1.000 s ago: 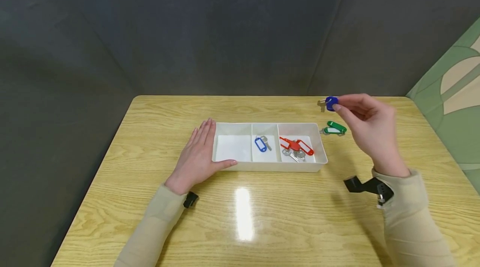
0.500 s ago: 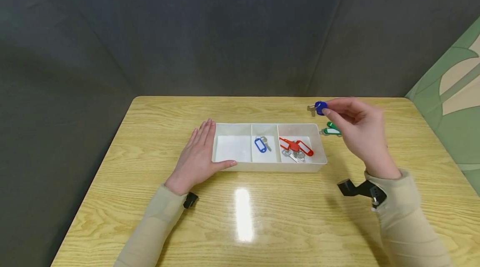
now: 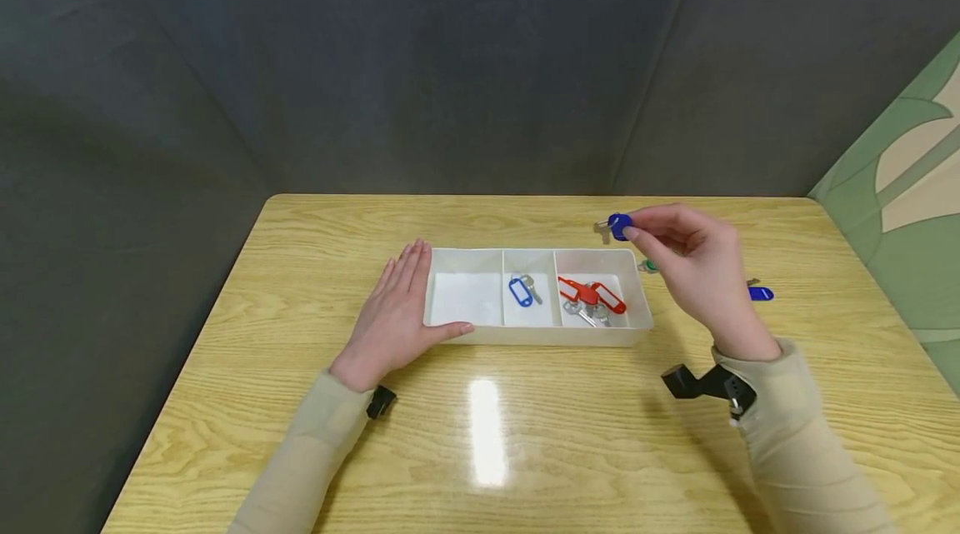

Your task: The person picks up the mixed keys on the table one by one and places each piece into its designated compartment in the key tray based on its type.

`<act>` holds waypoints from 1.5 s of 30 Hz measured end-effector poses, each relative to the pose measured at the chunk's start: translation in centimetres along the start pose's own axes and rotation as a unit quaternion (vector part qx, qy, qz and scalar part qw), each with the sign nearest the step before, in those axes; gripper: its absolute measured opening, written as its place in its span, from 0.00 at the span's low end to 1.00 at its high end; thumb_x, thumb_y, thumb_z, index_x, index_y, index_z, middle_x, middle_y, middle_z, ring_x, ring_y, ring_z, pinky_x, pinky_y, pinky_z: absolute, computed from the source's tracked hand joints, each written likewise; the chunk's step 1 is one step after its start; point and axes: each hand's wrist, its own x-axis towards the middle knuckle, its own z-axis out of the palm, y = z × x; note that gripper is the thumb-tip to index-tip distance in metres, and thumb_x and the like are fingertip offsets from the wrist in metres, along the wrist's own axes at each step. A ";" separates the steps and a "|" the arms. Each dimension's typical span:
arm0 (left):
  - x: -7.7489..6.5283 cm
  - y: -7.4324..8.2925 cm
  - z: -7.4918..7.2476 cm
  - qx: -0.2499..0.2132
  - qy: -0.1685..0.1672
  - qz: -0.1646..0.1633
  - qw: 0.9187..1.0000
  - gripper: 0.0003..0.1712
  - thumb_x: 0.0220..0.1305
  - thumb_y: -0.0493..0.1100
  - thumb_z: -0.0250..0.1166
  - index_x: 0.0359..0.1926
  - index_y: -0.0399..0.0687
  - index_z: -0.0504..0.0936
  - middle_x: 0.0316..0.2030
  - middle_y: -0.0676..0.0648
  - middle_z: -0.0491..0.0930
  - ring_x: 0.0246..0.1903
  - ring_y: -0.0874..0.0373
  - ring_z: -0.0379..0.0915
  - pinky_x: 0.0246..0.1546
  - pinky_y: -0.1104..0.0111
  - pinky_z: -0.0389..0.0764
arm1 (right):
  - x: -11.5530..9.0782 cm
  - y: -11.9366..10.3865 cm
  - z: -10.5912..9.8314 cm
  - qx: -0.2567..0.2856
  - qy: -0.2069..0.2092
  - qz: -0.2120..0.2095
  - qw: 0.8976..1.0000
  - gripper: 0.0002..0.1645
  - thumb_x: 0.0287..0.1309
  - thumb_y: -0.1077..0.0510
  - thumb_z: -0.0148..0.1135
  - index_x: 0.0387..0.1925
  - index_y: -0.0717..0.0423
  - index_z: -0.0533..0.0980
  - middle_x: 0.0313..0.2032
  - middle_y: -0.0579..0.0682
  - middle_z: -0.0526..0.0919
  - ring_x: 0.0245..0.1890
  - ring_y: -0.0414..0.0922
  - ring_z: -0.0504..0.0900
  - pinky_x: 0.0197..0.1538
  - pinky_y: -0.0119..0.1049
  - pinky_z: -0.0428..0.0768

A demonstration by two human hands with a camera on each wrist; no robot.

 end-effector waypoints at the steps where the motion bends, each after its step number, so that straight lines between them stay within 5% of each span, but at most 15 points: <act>1: 0.0 0.0 0.0 0.000 -0.001 0.000 1.000 0.74 0.55 0.89 0.46 0.81 0.39 0.36 0.80 0.40 0.35 0.78 0.51 0.27 0.76 0.62 0.31 | 0.0 0.0 0.1 0.000 -0.002 0.000 1.000 0.11 0.61 0.70 0.70 0.45 0.63 0.85 0.40 0.48 0.88 0.37 0.35 0.86 0.43 0.22 0.82; 45: 0.0 0.0 0.1 0.004 0.008 0.006 1.000 0.74 0.55 0.88 0.46 0.81 0.38 0.38 0.80 0.39 0.37 0.78 0.50 0.29 0.76 0.61 0.32 | -1.6 1.5 5.0 0.026 -0.129 0.011 0.991 0.09 0.63 0.65 0.69 0.45 0.57 0.86 0.43 0.49 0.88 0.41 0.42 0.87 0.46 0.27 0.83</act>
